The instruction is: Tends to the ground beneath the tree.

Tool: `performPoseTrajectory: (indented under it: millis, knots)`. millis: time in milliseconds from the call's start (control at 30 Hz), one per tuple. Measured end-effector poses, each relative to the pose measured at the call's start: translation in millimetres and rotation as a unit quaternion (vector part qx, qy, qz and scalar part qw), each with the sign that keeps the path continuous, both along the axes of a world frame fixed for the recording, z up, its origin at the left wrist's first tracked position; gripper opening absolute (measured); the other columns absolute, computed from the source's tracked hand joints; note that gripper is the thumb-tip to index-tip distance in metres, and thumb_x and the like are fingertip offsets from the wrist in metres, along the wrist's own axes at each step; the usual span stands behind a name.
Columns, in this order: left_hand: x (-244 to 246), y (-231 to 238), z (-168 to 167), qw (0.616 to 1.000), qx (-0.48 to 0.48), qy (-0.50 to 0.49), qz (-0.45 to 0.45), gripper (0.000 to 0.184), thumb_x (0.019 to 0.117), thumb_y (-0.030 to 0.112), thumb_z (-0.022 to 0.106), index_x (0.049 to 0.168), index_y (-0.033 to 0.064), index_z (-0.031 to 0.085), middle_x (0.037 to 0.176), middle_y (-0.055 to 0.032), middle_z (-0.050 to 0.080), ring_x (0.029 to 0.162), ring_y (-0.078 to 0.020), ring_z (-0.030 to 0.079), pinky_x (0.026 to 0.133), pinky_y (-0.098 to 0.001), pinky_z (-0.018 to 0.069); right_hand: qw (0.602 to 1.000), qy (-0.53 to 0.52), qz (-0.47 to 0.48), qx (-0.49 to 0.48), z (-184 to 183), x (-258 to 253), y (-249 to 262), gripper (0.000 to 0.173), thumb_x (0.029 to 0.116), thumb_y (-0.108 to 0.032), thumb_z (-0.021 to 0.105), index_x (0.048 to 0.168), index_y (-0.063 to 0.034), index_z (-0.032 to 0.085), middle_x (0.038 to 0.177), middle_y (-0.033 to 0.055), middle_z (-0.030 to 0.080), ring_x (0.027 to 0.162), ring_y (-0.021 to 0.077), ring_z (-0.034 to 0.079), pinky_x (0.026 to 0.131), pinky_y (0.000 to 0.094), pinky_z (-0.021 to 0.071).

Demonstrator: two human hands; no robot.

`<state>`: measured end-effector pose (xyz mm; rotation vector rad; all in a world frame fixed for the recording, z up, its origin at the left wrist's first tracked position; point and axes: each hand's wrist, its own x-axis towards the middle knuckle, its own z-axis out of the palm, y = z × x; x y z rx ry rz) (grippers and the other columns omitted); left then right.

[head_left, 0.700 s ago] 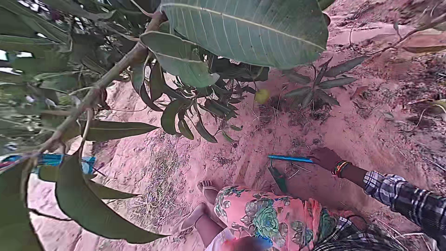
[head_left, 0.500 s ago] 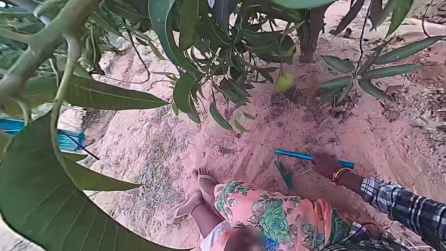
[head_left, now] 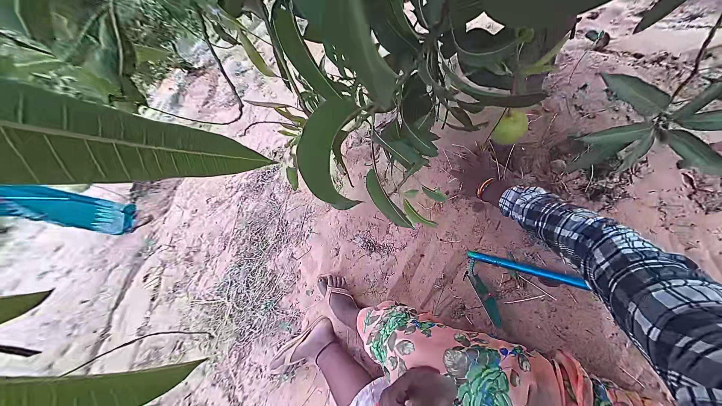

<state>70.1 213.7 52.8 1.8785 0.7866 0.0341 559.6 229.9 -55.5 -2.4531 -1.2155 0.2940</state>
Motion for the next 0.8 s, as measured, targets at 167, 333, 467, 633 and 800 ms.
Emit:
performPoseTrajectory:
  millis: [167, 333, 467, 633, 800]
  knots:
    - [42.4, 6.3, -9.0, 0.989, 0.015, -0.136, 0.061, 0.018, 0.1002, 0.0, 0.054, 0.108, -0.0055, 0.07, 0.087, 0.0022, 0.072, 0.075, 0.0014, 0.066, 0.073, -0.0189, 0.0583, 0.975, 0.116, -0.063, -0.177, 67.9, -0.1, -4.1, 0.055, 0.1045, -0.005, 0.05, 0.156, 0.0053, 0.035, 0.163, 0.0353, 0.026, 0.151, 0.0566, 0.023, 0.119, 0.0694, 0.0249]
    - [73.9, 9.6, -23.4, 0.992, 0.093, -0.069, 0.055, 0.02, 0.0989, 0.004, 0.057, 0.108, -0.0036, 0.073, 0.085, -0.002, 0.072, 0.071, 0.0021, 0.064, 0.069, -0.0164, 0.0544, 0.988, 0.029, -0.105, -0.108, -36.1, 35.0, 15.4, 0.073, 0.0854, -0.006, 0.077, 0.153, -0.0064, 0.048, 0.153, 0.0357, 0.04, 0.138, 0.0641, 0.036, 0.109, 0.0837, 0.0232]
    - [90.7, 10.8, -37.9, 0.981, 0.075, -0.111, 0.139, 0.02, 0.0989, -0.001, 0.054, 0.106, -0.0039, 0.072, 0.084, 0.003, 0.073, 0.073, 0.0045, 0.065, 0.071, -0.0141, 0.0554, 0.99, -0.04, -0.009, -0.138, -54.9, 53.2, 14.0, 0.049, 0.0825, -0.02, 0.084, 0.13, -0.021, 0.071, 0.163, 0.0121, 0.041, 0.148, 0.056, 0.027, 0.102, 0.0864, 0.0262]
    - [111.5, 9.4, -47.8, 0.951, 0.251, -0.013, 0.18, 0.021, 0.0988, 0.016, 0.059, 0.105, 0.0053, 0.077, 0.08, 0.0019, 0.075, 0.069, -0.0019, 0.068, 0.069, -0.0247, 0.0578, 0.995, -0.051, -0.01, -0.089, -85.9, 89.3, 49.2, 0.05, 0.0853, -0.012, 0.081, 0.134, -0.0139, 0.069, 0.158, 0.0184, 0.045, 0.147, 0.0567, 0.03, 0.108, 0.0889, 0.0139]
    - [95.7, -1.9, -47.6, 0.927, 0.339, 0.01, 0.16, 0.025, 0.0973, 0.021, 0.059, 0.104, 0.006, 0.078, 0.081, -0.0049, 0.075, 0.069, -0.0109, 0.071, 0.066, -0.0324, 0.0587, 0.993, -0.027, -0.056, -0.095, -69.6, 80.9, 47.9, 0.067, 0.079, -0.014, 0.085, 0.142, -0.0093, 0.061, 0.155, 0.021, 0.048, 0.143, 0.0556, 0.036, 0.109, 0.0838, 0.0255]
